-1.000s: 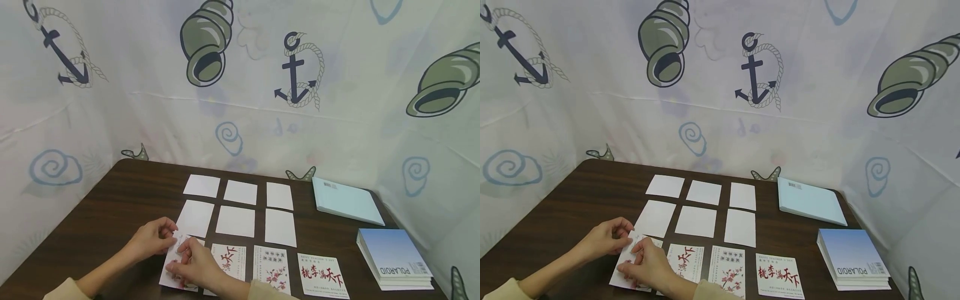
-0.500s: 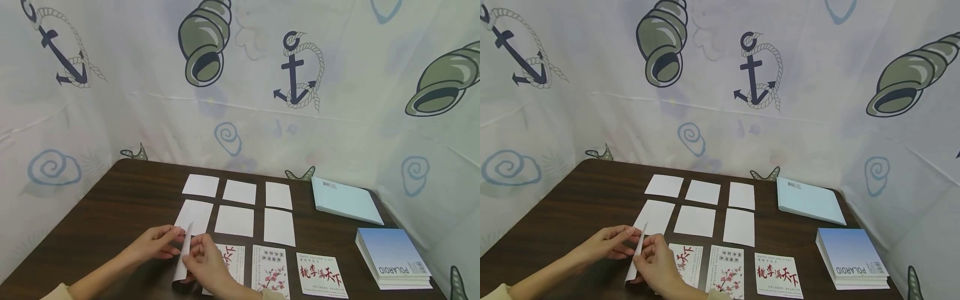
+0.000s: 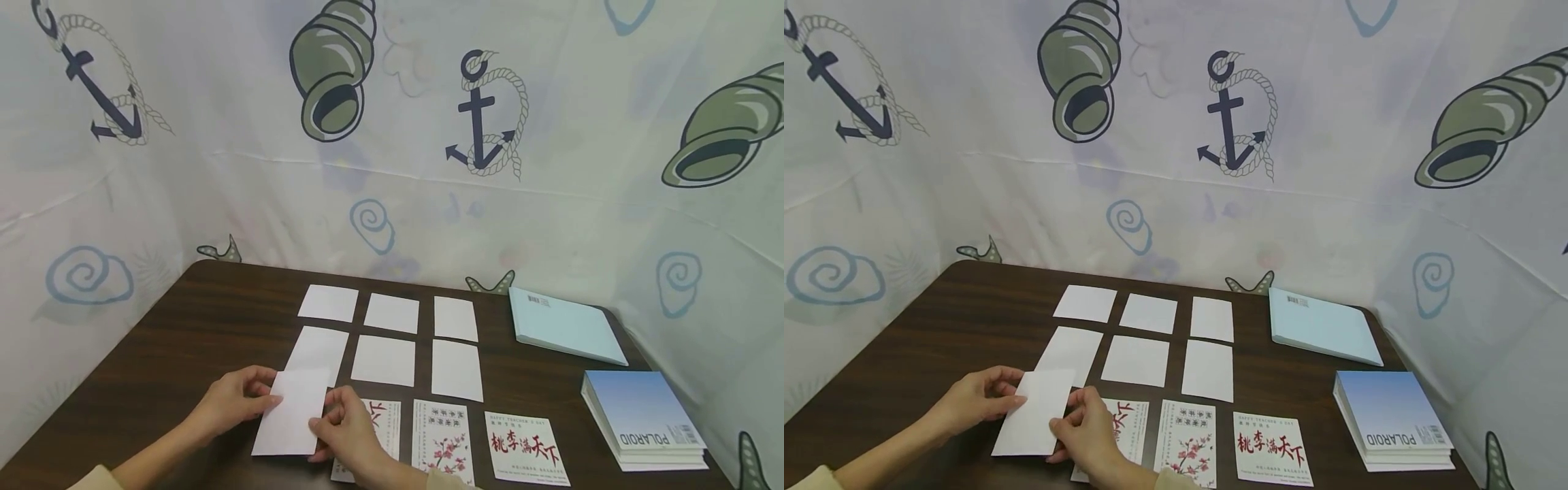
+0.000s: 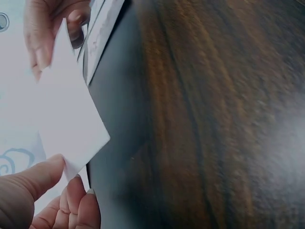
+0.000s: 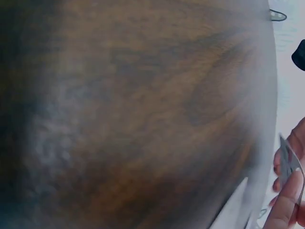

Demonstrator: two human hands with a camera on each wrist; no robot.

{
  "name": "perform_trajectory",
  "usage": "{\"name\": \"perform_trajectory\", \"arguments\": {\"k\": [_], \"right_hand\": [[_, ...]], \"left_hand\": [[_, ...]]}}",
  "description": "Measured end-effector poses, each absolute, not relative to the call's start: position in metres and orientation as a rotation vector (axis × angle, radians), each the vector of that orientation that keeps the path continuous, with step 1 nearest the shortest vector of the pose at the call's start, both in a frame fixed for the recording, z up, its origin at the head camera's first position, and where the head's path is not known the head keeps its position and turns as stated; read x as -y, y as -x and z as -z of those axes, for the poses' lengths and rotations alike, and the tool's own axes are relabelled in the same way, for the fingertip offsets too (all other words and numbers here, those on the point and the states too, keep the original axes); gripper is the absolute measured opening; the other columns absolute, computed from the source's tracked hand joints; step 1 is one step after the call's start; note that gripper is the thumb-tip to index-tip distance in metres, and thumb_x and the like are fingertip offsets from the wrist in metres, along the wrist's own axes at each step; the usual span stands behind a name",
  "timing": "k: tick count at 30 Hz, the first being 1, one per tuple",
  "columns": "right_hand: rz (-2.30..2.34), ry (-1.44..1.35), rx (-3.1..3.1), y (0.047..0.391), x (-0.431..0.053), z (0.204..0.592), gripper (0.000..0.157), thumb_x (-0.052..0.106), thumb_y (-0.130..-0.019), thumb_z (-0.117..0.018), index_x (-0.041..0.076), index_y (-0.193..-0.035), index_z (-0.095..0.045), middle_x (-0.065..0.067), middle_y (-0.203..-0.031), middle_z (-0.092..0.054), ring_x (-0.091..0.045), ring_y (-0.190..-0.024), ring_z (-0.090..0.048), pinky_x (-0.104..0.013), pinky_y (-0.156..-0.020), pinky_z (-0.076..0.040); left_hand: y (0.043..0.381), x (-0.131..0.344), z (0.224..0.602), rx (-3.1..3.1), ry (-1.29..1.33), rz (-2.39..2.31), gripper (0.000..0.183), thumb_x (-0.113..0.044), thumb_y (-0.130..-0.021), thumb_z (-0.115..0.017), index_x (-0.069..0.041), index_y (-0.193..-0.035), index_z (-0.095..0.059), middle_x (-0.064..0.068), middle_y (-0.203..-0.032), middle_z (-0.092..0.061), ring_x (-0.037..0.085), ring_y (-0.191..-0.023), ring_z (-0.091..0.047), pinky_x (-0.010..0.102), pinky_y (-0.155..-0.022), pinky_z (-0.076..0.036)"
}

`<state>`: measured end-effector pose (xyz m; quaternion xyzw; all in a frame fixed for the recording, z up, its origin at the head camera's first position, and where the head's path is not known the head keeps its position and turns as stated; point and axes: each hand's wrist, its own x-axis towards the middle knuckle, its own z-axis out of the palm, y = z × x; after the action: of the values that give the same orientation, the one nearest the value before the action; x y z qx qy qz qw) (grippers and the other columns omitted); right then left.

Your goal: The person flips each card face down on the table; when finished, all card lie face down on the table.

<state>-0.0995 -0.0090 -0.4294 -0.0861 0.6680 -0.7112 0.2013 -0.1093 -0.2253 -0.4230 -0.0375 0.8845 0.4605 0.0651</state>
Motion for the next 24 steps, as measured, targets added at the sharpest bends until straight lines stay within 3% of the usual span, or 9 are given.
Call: {"name": "perform_trajectory", "arguments": {"k": [6, 14, 19, 24], "right_hand": [[1.917, 0.194, -1.824, 0.101, 0.008, 0.438, 0.026, -0.006, -0.081, -0.063, 0.002, -0.096, -0.043, -0.003, -0.064, -0.054, -0.012, -0.044, -0.059, -0.029, -0.045, -0.053], [1.856, 0.187, -1.829, 0.102, 0.008, 0.442, 0.028, -0.009, -0.079, -0.064, 0.003, -0.092, -0.043, -0.008, -0.064, -0.060, -0.019, -0.048, -0.064, -0.030, -0.046, -0.053], [1.827, 0.198, -1.825, 0.100, 0.004, 0.441, 0.028, -0.009, -0.079, -0.063, 0.002, -0.095, -0.042, -0.011, -0.068, -0.061, -0.028, -0.054, -0.067, -0.031, -0.048, -0.054], [1.759, 0.253, -1.855, 0.105, -0.011, 0.433, 0.029, -0.005, -0.081, -0.063, 0.000, -0.104, -0.045, -0.012, -0.072, -0.062, -0.023, -0.054, -0.066, -0.028, -0.048, -0.054]], "left_hand": [[0.111, 0.227, 0.433, -2.799, 0.069, -1.234, 0.047, -0.019, -0.072, -0.080, -0.001, -0.110, -0.060, -0.001, -0.075, -0.061, 0.012, -0.062, -0.055, 0.025, -0.053, -0.046], [0.109, 0.223, 0.439, -2.929, -0.021, -1.068, 0.041, -0.018, -0.070, -0.080, -0.006, -0.104, -0.061, -0.005, -0.070, -0.057, 0.009, -0.060, -0.048, 0.024, -0.051, -0.037], [0.109, 0.220, 0.438, -2.939, -0.035, -1.048, 0.040, -0.015, -0.070, -0.080, -0.007, -0.103, -0.060, -0.006, -0.069, -0.055, 0.008, -0.058, -0.046, 0.022, -0.050, -0.036], [0.109, 0.221, 0.438, -2.954, -0.061, -1.020, 0.041, -0.017, -0.070, -0.080, -0.006, -0.104, -0.060, -0.006, -0.069, -0.055, 0.009, -0.058, -0.045, 0.023, -0.050, -0.035]]}}
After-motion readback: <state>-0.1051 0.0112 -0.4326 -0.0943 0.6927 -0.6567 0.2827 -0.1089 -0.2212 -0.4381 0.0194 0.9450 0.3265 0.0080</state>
